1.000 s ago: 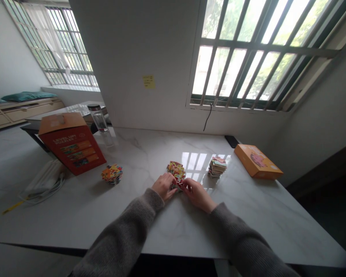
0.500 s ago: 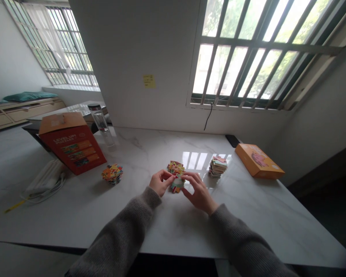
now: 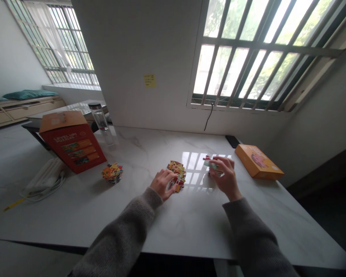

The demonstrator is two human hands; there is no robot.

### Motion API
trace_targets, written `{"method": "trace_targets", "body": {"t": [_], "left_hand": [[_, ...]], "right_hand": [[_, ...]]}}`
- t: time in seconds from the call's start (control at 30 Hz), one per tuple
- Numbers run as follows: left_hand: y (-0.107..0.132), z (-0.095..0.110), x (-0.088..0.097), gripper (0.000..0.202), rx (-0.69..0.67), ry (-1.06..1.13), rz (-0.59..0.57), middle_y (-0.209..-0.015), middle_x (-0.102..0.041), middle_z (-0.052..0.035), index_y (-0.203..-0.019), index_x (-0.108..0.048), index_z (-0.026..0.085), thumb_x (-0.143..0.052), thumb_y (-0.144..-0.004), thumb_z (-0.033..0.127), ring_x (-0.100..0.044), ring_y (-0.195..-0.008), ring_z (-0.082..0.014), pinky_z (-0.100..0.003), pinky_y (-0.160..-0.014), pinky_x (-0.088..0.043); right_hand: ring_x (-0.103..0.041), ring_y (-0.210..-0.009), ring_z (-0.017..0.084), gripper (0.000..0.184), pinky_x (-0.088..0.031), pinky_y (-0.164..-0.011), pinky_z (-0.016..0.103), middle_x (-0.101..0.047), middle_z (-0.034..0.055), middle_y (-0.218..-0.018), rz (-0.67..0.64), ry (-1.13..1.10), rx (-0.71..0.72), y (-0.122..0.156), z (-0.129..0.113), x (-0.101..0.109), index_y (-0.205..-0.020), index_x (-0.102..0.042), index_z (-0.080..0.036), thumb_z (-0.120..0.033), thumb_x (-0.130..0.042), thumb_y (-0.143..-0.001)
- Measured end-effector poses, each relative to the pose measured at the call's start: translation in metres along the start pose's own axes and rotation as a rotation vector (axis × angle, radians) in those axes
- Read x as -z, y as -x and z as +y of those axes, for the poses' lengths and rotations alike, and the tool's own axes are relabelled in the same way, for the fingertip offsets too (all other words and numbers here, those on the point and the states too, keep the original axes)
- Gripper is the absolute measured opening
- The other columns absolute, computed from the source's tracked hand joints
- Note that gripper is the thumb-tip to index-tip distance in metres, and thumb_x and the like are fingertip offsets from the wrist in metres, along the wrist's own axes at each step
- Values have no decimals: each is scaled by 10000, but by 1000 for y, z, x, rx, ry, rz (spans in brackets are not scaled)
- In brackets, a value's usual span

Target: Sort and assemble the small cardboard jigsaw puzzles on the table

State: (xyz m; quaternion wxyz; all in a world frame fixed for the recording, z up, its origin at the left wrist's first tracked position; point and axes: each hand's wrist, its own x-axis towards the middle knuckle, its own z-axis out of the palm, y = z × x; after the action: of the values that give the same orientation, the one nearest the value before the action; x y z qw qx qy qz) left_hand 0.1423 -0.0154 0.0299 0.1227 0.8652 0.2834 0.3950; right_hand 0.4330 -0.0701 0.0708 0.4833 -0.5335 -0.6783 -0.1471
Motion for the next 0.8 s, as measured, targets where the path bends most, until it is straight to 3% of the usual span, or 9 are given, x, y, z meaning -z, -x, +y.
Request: {"method": "trace_targets", "body": {"t": [0.1, 0.2, 0.47, 0.57, 0.67, 0.73, 0.8], "left_hand": [[3, -6, -2, 333, -87, -82, -102, -1098, -652, -94, -1099, -650, 216, -663, -767, 220, -540, -1034, -275, -414, -909, -436], [4, -10, -4, 369, -92, -102, -116, -1123, -633, -97, -1129, -638, 219, -667, -761, 230, -526, -1045, -279, -416, -915, -430], [2, -15, 0, 287, -70, -93, -88, -1077, -622, -87, -1097, -636, 211, -601, -814, 236, -524, -1004, -259, -410, -909, -448], [3, -19, 5, 312, -88, -120, -112, -1082, -623, -79, -1101, -637, 221, -614, -790, 224, -521, -1016, -261, -417, -918, -439], [4, -22, 6, 439, -100, -166, -158, -1142, -608, -84, -1176, -612, 231, -658, -739, 232, -507, -1060, -279, -432, -939, -427], [6, -23, 4, 590, -88, -204, -189, -1186, -585, -100, -1276, -563, 226, -691, -700, 245, -495, -1081, -298, -447, -946, -426], [8, -25, 2, 715, -65, -242, -214, -1216, -562, -116, -1361, -505, 218, -709, -677, 252, -487, -1092, -315, -461, -941, -428]], "right_hand": [[-544, -1065, 284, 186, -403, -987, 492, -664, 85, -1095, 62, 87, -56, -4, 39, 16, -1002, -695, -241, -224, -623, -831], [-555, -1047, 275, 176, -389, -992, 477, -670, 84, -1075, 55, 115, -88, -1, 61, 19, -977, -692, -222, -237, -595, -830], [-539, -1096, 266, 199, -397, -993, 448, -665, 70, -1113, -39, 93, -115, 4, 71, 13, -968, -688, -222, -228, -549, -825], [-521, -1136, 281, 223, -374, -1022, 477, -623, 85, -1223, 24, 128, -93, 3, 62, 15, -1011, -682, -220, -236, -536, -842], [-542, -1093, 277, 214, -395, -1000, 468, -633, 94, -1133, 121, 102, -56, 7, 32, 4, -1019, -664, -212, -194, -522, -859], [-573, -995, 255, 200, -440, -932, 427, -636, 81, -995, 36, 3, -20, 13, 2, -13, -1001, -648, -213, -156, -502, -875], [-574, -894, 234, 231, -456, -874, 396, -620, 57, -888, -195, -78, 26, 22, -28, -33, -1052, -630, -214, -129, -501, -880]]}}
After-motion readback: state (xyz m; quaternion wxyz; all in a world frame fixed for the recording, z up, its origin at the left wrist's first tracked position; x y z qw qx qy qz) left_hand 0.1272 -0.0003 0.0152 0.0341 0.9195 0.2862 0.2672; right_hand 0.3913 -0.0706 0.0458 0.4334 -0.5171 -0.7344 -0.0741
